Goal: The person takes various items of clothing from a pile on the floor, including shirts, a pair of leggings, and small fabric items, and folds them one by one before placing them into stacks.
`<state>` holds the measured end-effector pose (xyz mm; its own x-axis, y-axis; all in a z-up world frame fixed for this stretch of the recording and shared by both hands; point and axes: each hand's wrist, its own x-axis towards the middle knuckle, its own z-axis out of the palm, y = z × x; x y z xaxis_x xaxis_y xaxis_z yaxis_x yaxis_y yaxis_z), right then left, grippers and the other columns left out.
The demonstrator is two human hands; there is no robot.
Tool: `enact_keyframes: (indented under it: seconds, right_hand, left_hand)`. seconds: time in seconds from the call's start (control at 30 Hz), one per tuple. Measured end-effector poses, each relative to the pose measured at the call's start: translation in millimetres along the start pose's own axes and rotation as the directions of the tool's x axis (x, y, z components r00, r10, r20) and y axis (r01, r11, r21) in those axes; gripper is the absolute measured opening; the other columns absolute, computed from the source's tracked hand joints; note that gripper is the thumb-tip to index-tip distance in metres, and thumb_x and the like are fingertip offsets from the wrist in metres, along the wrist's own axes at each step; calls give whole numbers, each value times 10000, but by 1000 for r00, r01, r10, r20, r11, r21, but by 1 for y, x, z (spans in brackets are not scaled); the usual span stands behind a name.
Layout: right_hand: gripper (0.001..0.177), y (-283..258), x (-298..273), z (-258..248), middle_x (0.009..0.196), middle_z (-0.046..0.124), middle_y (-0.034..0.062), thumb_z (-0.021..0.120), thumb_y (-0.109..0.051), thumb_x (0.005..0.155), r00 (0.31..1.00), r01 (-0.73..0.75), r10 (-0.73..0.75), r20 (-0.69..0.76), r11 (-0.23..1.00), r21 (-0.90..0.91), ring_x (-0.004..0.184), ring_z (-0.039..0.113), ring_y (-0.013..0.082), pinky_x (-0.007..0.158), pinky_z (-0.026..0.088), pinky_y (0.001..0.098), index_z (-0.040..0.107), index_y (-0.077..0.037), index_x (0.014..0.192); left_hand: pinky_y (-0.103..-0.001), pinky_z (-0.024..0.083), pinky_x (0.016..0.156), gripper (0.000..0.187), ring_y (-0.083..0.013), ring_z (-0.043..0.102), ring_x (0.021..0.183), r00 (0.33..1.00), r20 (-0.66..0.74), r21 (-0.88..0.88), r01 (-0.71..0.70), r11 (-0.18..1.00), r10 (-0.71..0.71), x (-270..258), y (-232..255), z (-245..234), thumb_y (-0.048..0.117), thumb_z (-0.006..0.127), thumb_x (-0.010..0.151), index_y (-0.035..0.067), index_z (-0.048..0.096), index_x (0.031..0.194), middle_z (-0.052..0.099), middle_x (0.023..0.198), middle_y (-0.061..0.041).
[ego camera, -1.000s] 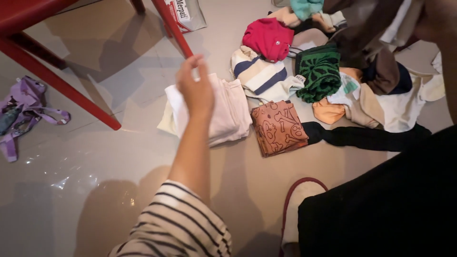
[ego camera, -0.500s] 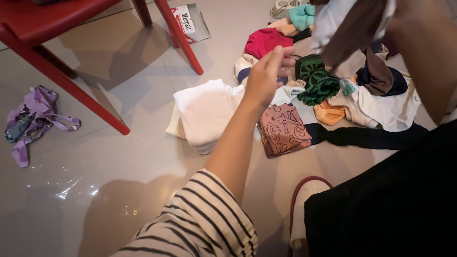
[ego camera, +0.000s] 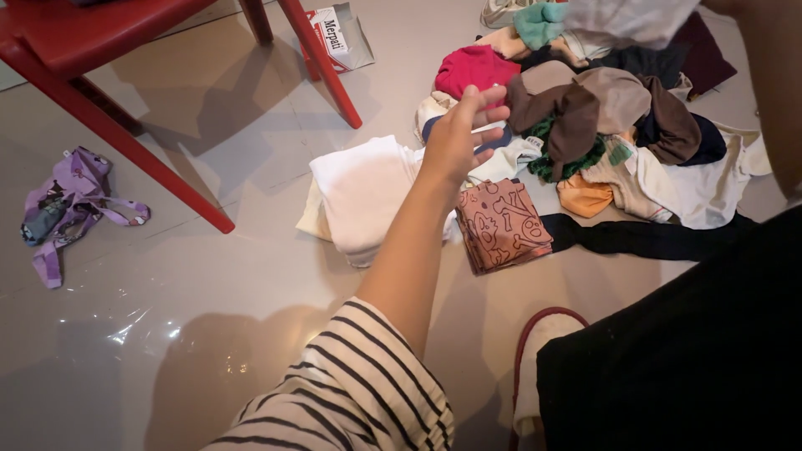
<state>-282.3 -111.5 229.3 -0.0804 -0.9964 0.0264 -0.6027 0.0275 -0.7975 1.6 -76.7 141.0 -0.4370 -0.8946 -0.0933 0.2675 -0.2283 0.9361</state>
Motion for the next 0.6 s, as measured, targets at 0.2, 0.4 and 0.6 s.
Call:
enact_keyframes:
  seconds: [0.2,0.4,0.6]
  right_hand:
    - [290,13,2,-7,1085,761,197,666,-305,1043,999,-37,37,-2,996,-79,1030,707,360,997,551,569,841,-85,1115]
    - [287,9,0,-10,1100,763,190,669,-297,1034,995,-82,92,29,964,-253,1051,706,351,1020,547,574,854,-95,1118]
    - [286,-31,-36,26,1116,766,182,671,-290,1024,883,72,197,427,841,-537,1073,705,343,1043,544,579,867,-105,1121]
  left_hand:
    - [-363,473,976,612,-177,612,1129,997,71,-90,18,996,-12,-3,2,8,550,335,1029,179,589,1444,679,1317,-47]
    - [-381,469,1007,624,-200,616,1170,982,183,-245,83,966,-38,-1,-2,11,542,324,1056,143,572,1467,665,1346,-84]
    - [-515,400,1110,911,-376,522,1307,894,446,-708,317,630,51,-4,-21,-3,793,280,904,134,371,1526,503,1471,-179]
